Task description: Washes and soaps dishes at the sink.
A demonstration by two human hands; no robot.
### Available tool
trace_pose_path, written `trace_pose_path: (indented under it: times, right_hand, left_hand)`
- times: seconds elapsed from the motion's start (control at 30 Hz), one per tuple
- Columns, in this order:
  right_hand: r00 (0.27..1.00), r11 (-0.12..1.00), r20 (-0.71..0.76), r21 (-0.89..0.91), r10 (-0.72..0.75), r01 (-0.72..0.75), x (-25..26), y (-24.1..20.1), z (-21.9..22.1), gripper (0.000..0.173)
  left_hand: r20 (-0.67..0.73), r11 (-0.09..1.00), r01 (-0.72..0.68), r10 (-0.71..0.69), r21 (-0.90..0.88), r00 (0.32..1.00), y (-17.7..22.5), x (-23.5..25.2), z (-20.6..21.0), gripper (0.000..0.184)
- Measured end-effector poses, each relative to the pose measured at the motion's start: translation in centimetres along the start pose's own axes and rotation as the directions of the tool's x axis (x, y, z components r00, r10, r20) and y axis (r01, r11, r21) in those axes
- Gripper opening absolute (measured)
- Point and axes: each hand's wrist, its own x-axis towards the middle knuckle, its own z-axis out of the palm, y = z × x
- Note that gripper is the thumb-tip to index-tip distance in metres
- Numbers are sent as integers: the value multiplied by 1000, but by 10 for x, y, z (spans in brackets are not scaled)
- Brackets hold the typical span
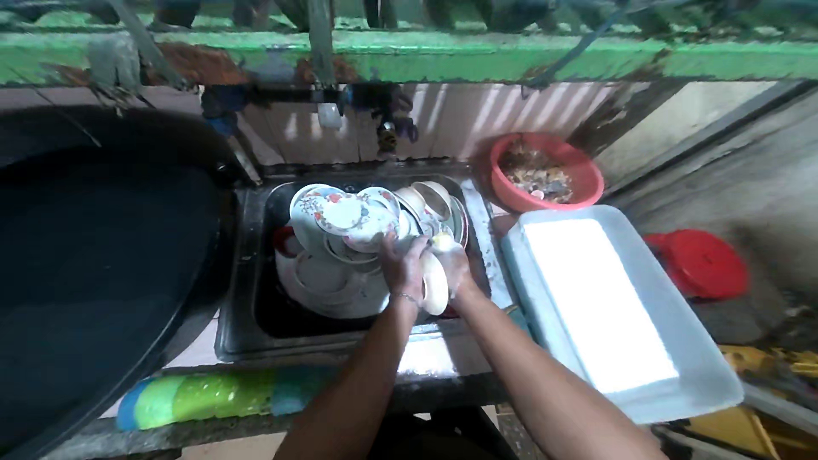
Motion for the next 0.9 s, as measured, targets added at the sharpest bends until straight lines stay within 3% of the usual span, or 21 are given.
trace_pose_path:
  times: [0.07,0.13,0.27,0.4,0.53,0.6,0.67,0.77,0.83,0.9]
  right_hand:
    - [993,990,-31,82,117,-114,-6,-1,9,29]
    - [981,966,-87,209,172,-151,-8,8,18,27]
    - [945,884,-108,399,310,-244,-7,11,26,32]
    - [945,899,-148,380,293,-219,-11,14,33,33]
    - [931,843,-200,512,304,-165,-23,23,48,35]
    - [944,843,-207,526,256,-113,-23,12,42,37]
    - [966,903,-202,424,161,-62,-16,5,38,38]
    - [995,995,-94,96,13,-4,-23,-11,42,34]
    - [1000,991,5,-129,-30,31,-39,-31,45,39]
    - [981,976,171,-176,-95,125,-48,-36,43,36]
  left_hand:
    - [-82,990,116,-123,-84,989,-16,-8,4,48]
    - [-123,967,244,-251,-72,960,-28,-9,1,58]
    - [-286,960,275,-250,51,925,-29,-3,1,63]
    - [-105,880,465,-456,93,884,-31,-28,-10,86]
    - [17,787,611,-612,-82,790,-25,-54,-39,76]
    - [87,768,600,-597,-223,797,-24,-48,-59,64]
    - [177,804,515,-483,-299,857,-23,-37,-71,57]
    - [229,884,329,-263,-331,937,-10,-25,-57,51]
    - [186,935,255,-212,-248,959,-3,-18,-48,51]
    - [196,934,260,-214,-247,957,3,-11,-54,52]
